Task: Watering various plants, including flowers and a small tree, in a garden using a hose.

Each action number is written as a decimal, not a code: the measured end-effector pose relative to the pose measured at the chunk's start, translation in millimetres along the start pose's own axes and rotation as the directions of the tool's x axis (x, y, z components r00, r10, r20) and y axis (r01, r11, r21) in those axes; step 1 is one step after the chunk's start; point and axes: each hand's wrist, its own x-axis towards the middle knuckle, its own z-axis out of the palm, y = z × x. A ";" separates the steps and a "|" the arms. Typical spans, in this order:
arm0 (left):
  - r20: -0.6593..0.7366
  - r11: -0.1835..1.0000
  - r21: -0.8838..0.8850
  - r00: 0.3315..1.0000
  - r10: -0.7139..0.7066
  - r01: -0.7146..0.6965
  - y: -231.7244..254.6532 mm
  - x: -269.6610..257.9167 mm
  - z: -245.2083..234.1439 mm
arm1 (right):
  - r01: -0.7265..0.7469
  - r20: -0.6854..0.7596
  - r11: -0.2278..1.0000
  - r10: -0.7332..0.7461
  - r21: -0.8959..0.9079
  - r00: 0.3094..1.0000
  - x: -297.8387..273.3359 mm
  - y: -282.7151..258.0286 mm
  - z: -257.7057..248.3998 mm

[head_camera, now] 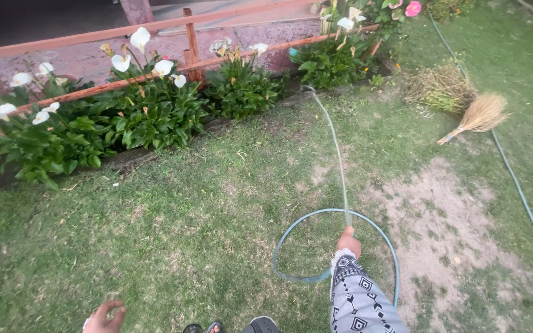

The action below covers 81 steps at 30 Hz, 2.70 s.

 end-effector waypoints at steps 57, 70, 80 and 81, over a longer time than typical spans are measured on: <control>0.016 0.979 -0.204 1.000 -0.027 0.030 248.5 43.4 -53.9 | 0.320 0.347 0.936 -0.255 -0.144 0.903 -137.5 -78.4 86.5; 0.081 0.980 -0.193 0.996 -0.027 0.042 266.3 49.0 -45.9 | 0.301 0.420 0.936 -0.202 -0.183 0.885 -148.1 -91.3 59.7; 0.131 0.968 -0.245 0.991 -0.017 0.049 252.6 37.1 -12.0 | 0.317 0.367 0.933 -0.238 -0.172 0.899 -144.9 -83.4 54.9; 0.142 0.959 -0.284 0.990 0.016 0.025 246.4 37.0 -0.5 | 0.330 0.410 0.926 -0.233 -0.182 0.882 -154.4 -87.4 53.1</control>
